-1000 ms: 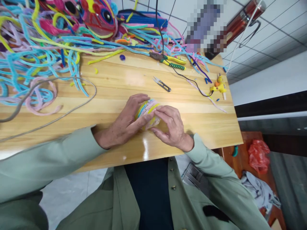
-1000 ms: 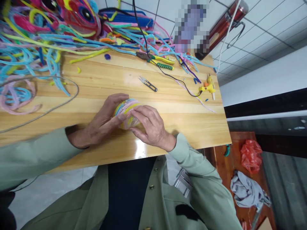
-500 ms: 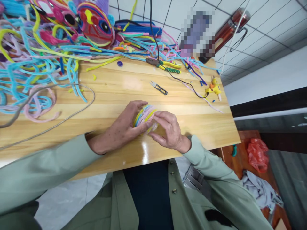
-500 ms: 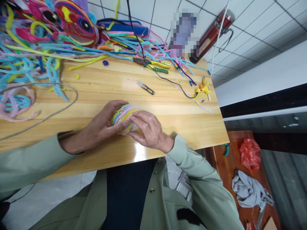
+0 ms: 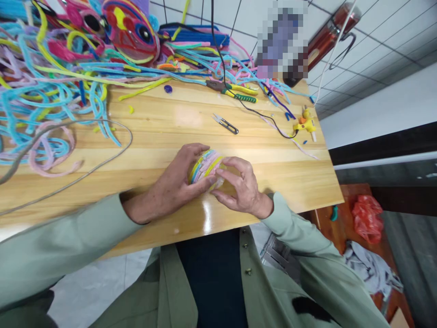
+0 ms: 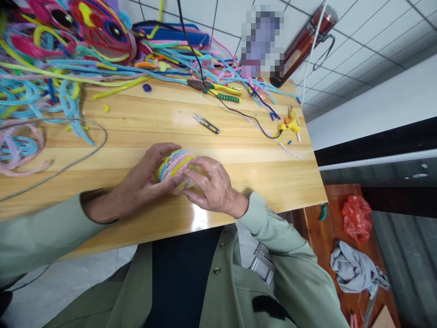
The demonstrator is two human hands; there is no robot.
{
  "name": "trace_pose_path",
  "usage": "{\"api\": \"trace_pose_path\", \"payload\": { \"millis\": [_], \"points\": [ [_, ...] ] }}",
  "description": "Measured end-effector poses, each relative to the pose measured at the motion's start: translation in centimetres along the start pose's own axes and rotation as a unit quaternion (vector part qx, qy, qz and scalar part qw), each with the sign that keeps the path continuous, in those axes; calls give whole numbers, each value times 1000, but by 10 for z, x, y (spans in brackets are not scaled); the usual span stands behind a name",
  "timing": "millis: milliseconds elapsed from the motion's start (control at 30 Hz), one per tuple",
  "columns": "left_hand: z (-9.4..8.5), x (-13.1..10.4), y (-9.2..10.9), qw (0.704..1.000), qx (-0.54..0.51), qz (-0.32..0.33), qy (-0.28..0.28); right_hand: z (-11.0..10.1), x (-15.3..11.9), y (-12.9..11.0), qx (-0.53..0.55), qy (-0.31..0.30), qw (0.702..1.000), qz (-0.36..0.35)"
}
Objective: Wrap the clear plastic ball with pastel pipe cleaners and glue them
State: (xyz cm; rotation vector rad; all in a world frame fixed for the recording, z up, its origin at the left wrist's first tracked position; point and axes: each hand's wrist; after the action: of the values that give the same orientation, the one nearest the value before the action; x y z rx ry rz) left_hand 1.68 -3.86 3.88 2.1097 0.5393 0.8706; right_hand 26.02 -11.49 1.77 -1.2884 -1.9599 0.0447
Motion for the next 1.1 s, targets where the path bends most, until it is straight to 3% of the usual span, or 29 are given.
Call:
{"api": "trace_pose_path", "payload": {
  "millis": [200, 433, 767, 1100],
  "points": [
    [3, -1, 0, 999, 10, 29, 15, -1, 2, -1, -14, -4, 1000, -18],
    [1, -1, 0, 1000, 9, 26, 5, 1, -4, 2, 18, -17, 1000, 14],
    [3, 1, 5, 990, -107, -81, 41, 3, -3, -4, 37, 0, 999, 11],
    [-3, 5, 6, 979, -154, -129, 19, 5, -1, -6, 30, 14, 999, 2]
  ]
}}
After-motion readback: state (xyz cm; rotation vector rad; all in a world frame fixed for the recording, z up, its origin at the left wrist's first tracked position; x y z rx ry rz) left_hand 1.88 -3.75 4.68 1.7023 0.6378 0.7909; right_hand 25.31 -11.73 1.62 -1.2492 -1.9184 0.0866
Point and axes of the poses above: each hand's wrist, its own x-axis towards the middle knuckle, its own z-axis out of the palm, y = z × x, and after that the axes turned 12 degrees about z, right-handed
